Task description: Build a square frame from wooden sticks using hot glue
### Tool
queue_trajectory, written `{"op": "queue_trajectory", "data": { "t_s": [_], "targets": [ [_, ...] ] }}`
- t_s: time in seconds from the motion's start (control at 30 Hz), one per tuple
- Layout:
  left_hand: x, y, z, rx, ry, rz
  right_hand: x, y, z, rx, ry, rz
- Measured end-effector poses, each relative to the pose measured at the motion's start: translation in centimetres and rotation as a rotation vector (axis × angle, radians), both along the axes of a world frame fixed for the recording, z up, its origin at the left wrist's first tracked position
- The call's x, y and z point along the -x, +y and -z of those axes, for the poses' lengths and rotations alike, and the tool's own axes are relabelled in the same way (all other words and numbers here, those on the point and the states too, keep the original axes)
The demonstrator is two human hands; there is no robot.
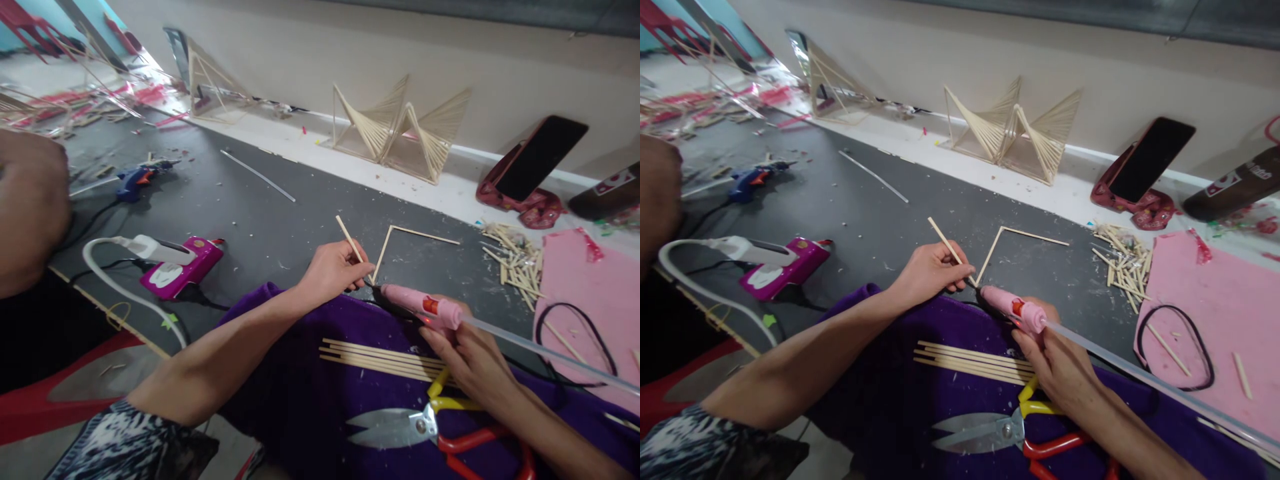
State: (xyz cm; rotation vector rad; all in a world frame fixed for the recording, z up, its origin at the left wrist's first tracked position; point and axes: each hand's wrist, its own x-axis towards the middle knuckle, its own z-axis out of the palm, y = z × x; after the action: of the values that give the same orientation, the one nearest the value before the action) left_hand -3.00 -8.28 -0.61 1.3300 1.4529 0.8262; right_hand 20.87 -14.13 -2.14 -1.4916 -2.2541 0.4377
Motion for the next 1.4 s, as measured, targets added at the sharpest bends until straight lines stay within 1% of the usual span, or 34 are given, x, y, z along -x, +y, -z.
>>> {"op": "queue_trajectory", "data": {
  "t_s": [0.5,0.7,0.83,1.0,1.13,1.27,1.4],
  "targets": [
    [0.7,0.3,0.0,-0.024,-0.027,-0.01,-0.4,0.1,0.3,0.018,0.04,0.01],
    [0.1,0.0,0.3,-0.015,-0.036,0.007,-0.5,0.1,0.2,0.044,0.019,-0.011],
    [-0.1,0.0,0.5,-0.021,-0.019,0.005,-0.6,0.1,0.2,0.023,0.051,-0.01],
    [0.1,0.0,0.2,-0.013,0.008,-0.001,-0.9,0.2,0.4,0.011,0.089,0.034],
    [0.4,0.0,-0.3,0.007,0.03,0.02,-0.7,0.3,0.5,0.054,0.11,0.08],
    [0.5,0.1,-0.6,0.043,0.004,0.051,-0.7,0.3,0.7,0.077,0.086,0.057],
    [0.7,0.2,-0.4,0.065,-0.032,0.072,-0.9,0.2,1.1,0.101,0.092,0.032]
  ]
}}
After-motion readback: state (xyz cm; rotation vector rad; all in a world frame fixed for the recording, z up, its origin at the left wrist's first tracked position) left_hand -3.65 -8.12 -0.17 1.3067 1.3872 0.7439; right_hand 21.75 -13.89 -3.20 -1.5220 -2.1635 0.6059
